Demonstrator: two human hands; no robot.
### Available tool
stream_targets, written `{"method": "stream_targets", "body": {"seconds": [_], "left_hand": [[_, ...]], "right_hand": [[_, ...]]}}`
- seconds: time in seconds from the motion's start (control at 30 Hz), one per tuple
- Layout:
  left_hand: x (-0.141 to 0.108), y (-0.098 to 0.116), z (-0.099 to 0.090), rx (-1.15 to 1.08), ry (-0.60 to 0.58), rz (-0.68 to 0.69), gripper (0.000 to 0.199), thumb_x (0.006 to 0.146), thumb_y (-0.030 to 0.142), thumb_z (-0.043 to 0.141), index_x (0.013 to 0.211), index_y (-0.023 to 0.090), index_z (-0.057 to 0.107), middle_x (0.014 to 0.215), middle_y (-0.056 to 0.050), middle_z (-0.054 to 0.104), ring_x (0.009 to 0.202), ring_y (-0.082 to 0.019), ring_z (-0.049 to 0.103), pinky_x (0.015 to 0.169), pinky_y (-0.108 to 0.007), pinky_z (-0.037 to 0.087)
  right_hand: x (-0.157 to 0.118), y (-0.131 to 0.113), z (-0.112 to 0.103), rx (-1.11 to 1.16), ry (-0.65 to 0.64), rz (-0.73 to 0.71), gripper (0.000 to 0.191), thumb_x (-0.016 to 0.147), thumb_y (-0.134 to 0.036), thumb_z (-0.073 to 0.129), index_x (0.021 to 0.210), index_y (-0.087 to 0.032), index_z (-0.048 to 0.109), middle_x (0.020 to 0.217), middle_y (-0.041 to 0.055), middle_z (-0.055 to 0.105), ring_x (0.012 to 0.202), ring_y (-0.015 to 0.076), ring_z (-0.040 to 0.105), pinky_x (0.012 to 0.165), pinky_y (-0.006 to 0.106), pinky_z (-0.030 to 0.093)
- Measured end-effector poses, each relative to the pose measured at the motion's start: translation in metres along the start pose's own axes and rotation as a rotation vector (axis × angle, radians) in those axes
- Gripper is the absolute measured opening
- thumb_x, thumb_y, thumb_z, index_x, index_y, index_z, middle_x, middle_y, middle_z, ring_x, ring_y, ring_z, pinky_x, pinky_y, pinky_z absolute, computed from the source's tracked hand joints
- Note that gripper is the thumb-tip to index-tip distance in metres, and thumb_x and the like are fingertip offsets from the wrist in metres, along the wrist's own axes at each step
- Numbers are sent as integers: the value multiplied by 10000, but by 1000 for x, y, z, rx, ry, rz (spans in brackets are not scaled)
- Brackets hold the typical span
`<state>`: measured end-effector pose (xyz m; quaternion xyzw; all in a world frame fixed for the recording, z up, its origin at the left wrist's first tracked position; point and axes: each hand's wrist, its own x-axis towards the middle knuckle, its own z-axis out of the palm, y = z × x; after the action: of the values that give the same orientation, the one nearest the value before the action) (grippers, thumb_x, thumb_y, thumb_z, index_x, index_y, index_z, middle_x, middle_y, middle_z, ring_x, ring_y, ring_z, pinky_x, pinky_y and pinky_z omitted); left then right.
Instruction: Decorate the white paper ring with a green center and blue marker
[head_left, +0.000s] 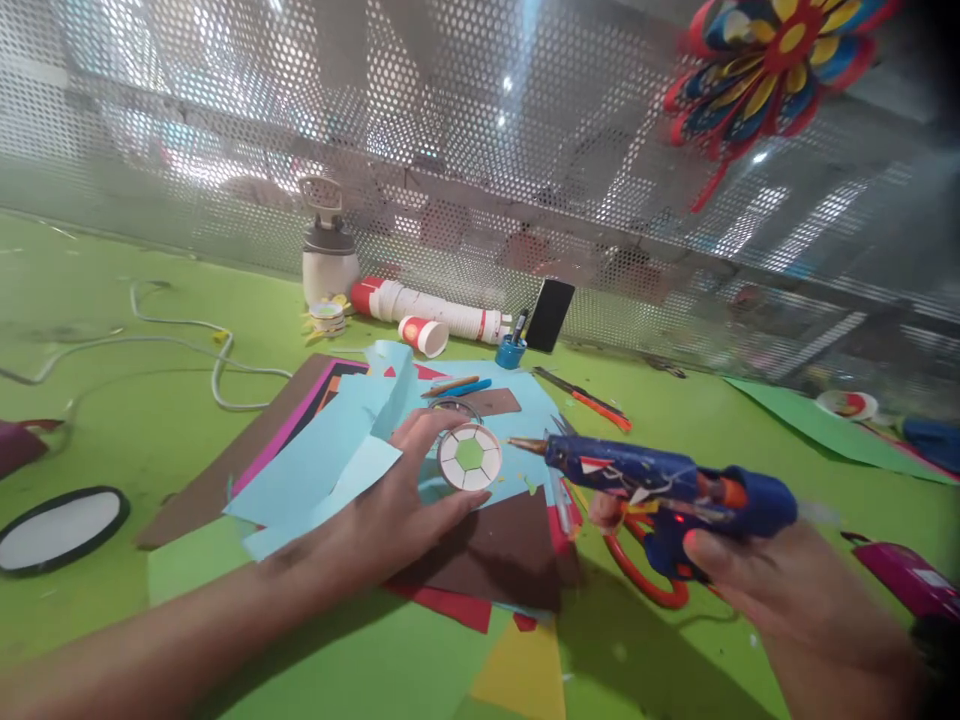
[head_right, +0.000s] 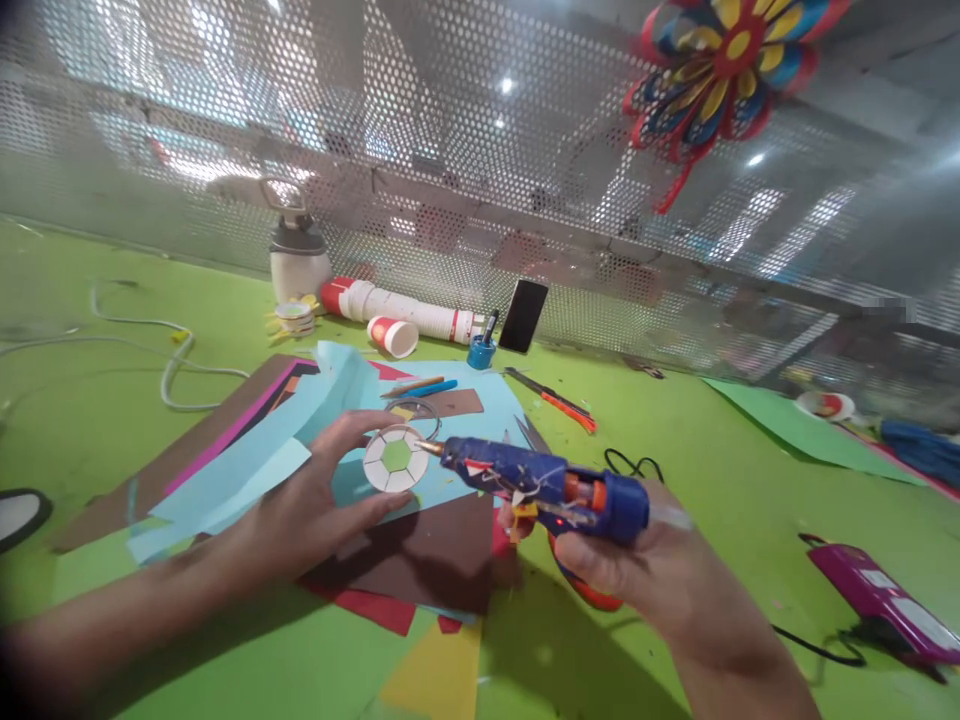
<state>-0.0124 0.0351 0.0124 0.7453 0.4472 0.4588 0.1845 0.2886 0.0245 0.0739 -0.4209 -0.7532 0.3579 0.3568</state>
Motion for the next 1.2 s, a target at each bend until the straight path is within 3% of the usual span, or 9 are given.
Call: {"method": "stream_targets", "body": {"seconds": [0.13,0.4,0.6,0.7,0.9,1.0,1.2], "left_hand": [[-3,1,-5,64,-34,51,456,862,288,654,1262,280,437,1275,-60,551,1238,-254,514,1049,-443,436],[-6,-6,-3,29,-62,96,499,841,265,695,1266,272,433,1296,-65,528,1232,-233,518,1033,-390,453],[-4,4,-3,9,-66,-2,453,817,337,711,1186,258,461,1257,-71,548,1215,-266,523,1032,-459,434],[-5,9,-2,-24,-72,-36,446,806,385,714,1154,249,469,1259,-83,541,1224,-282,512,1042,-480,412],[-8,6,6,-51,5,3,442,777,477,722,1070,246,485,1182,-77,549,1149,-272,543,984,-441,434],[-8,5,7,-31,-2,-1,457,766,481,736,1062,243,482,1178,-77,545,1144,-272,545,981,-443,436],[-9,9,1,-1,-54,-17,497,756,410,767,1115,250,462,1229,-69,542,1193,-266,538,996,-439,453]], "right_hand": [[-6,8,-3,-126,-68,16,296,899,-435,608,1079,-245,746,770,59,712,621,200,624,559,291,533],[-1,6,4,-67,-26,80,317,878,-477,625,1019,-235,775,707,39,714,559,185,612,499,264,531],[0,5,13,-21,-7,127,369,884,-488,613,1127,-253,760,974,79,760,827,251,687,802,389,595],[-5,10,14,-7,20,126,389,910,-471,579,1175,-237,742,1004,87,758,855,258,689,816,399,596],[0,-3,19,-85,-26,23,324,920,-424,591,1191,-314,731,1015,25,772,838,215,715,812,298,605],[5,-13,23,-164,-47,-26,278,915,-426,597,1122,-331,757,879,-4,775,758,187,717,700,224,612],[3,-14,28,-169,-39,-29,186,902,-295,642,1062,-340,725,943,-65,767,798,134,732,717,137,587]]}}
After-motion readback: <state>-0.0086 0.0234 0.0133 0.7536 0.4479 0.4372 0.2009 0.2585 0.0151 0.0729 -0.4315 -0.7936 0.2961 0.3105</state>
